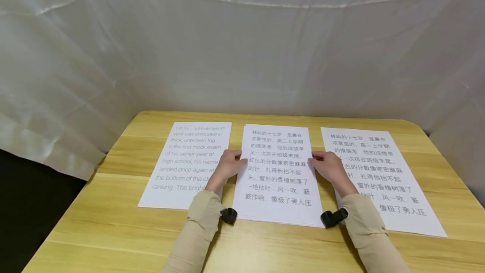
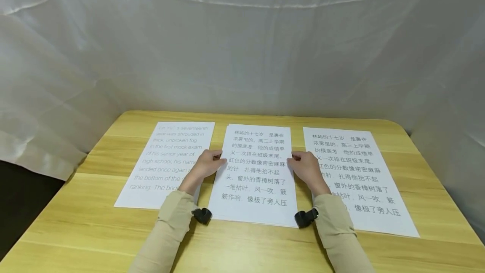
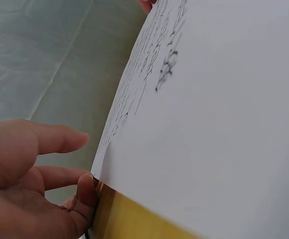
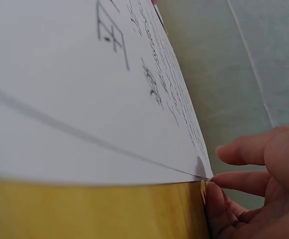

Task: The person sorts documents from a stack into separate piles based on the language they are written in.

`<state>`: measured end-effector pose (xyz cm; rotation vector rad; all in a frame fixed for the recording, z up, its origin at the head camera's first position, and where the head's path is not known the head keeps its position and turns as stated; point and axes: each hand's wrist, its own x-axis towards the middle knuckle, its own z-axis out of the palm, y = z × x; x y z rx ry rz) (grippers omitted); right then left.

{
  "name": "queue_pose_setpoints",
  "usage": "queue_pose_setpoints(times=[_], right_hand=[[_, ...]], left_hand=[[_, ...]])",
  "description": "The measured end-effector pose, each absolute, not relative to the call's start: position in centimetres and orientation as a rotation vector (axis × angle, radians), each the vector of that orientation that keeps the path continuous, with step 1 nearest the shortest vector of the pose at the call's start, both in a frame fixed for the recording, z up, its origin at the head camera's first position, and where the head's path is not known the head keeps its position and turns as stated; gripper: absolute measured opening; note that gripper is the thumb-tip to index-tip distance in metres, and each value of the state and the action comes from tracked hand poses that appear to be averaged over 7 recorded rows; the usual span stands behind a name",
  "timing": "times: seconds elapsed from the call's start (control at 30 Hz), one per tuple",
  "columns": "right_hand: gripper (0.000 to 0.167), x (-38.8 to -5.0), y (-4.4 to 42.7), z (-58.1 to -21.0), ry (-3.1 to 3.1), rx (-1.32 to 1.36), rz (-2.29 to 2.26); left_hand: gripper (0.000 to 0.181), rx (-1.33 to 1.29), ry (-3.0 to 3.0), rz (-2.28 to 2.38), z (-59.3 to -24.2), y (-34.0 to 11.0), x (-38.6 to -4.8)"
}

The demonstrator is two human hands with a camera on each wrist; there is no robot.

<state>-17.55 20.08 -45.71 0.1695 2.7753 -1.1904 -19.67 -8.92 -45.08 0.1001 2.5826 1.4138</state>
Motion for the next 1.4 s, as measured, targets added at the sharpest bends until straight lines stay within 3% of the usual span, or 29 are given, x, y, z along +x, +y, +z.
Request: queue_pose_setpoints(times=[0.1,0.5,0.67,1.03,1.4], right_hand=[[0.049,-17.6,20.0,-45.7,2.778,0.166,-1.212],[0.051,-17.4,20.0,-45.7,2.743,0.178,-1.365],[0.052,-17.3,20.0,-45.6,2.734,0.17,-1.414],[0.052,-16.9,20.4,-45.3,2.588,0.176,-1.611],[0.056,-17.0,21.4,-44.2,2.401,0.209,-1.784]], left_hand=[[0.012,0.08,2.564,1.422,-45.0,-8.9,-19.6],[0.013,-0.001,2.547,1.5,-45.1,-8.7,-19.2],[0.039,-0.052,2.575,1.533,-45.0,-8.7,-19.2],[0.038,-0.095,2.631,1.618,-45.0,-9.2,-19.2],[0.042,-0.306,2.168,1.967,-44.7,-10.1,-19.9]])
